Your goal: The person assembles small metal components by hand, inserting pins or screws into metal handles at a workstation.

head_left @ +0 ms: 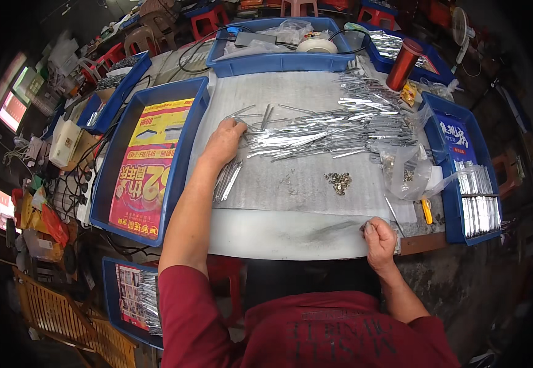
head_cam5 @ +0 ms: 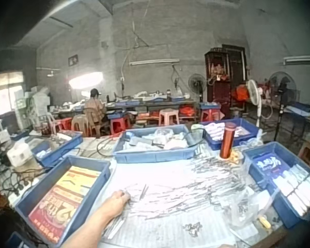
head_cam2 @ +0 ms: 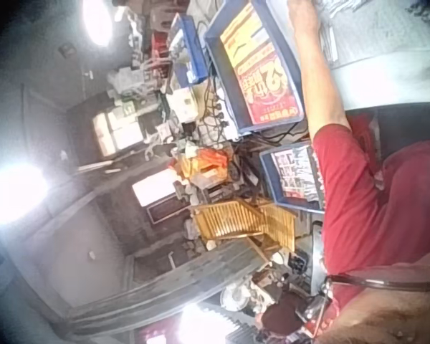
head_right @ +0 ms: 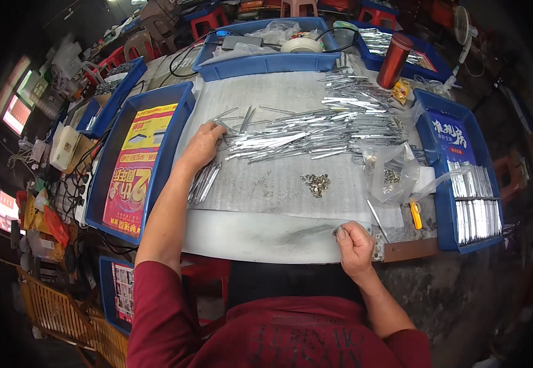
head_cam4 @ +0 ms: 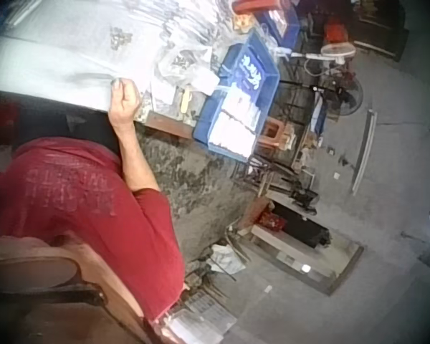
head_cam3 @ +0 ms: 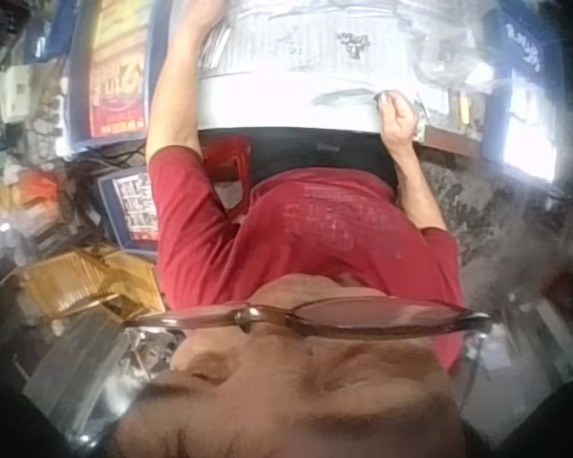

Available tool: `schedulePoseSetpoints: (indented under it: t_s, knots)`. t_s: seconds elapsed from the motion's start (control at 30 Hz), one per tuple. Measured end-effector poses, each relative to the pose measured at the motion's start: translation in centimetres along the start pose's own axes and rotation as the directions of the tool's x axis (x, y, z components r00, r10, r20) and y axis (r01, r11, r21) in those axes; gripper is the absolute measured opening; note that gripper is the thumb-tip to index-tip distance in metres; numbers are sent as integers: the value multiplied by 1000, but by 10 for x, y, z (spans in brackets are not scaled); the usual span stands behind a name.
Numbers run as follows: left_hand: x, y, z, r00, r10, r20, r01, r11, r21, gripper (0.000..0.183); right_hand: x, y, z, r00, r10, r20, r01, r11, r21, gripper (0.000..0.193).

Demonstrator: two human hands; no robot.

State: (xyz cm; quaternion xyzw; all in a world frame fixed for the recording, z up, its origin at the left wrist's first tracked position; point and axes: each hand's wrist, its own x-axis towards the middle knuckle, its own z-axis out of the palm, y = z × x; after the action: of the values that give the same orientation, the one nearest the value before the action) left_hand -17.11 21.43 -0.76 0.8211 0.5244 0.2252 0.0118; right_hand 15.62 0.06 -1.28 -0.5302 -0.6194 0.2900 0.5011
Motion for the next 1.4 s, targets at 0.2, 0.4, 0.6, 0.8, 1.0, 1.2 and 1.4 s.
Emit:
schedulePoseSetpoints:
  t_s: [0.2,0.4,0.6,0.8,1.0,1.2,1.4]
  knots:
    - [1,-3,-7,991,110,80,-115,991,64,17,3,-3,1,1000,-24,8,24,1000,-15,16]
    - [-10,-1,-19,977,211,35,-213,972,97,16,3,-8,-1,1000,-18,9,18,999,-47,14]
    - [-34,47,-29,992,14,-126,-39,980,-197,4,3,-8,-1,1000,-22,0,22,998,-55,12]
    - [-72,102,-30,945,-304,118,293,631,-719,2,3,-5,1,999,-30,14,31,996,-80,11]
    - [-108,127,-16,927,-352,128,293,470,-833,16,7,-10,3,997,-62,55,67,993,-99,13]
    - [-128,136,-5,898,-435,66,290,472,-832,15,25,-21,14,971,-180,159,205,967,-151,10]
    - [-134,134,5,885,-466,-24,257,530,-808,15,61,-21,39,860,-404,311,472,862,-186,9]
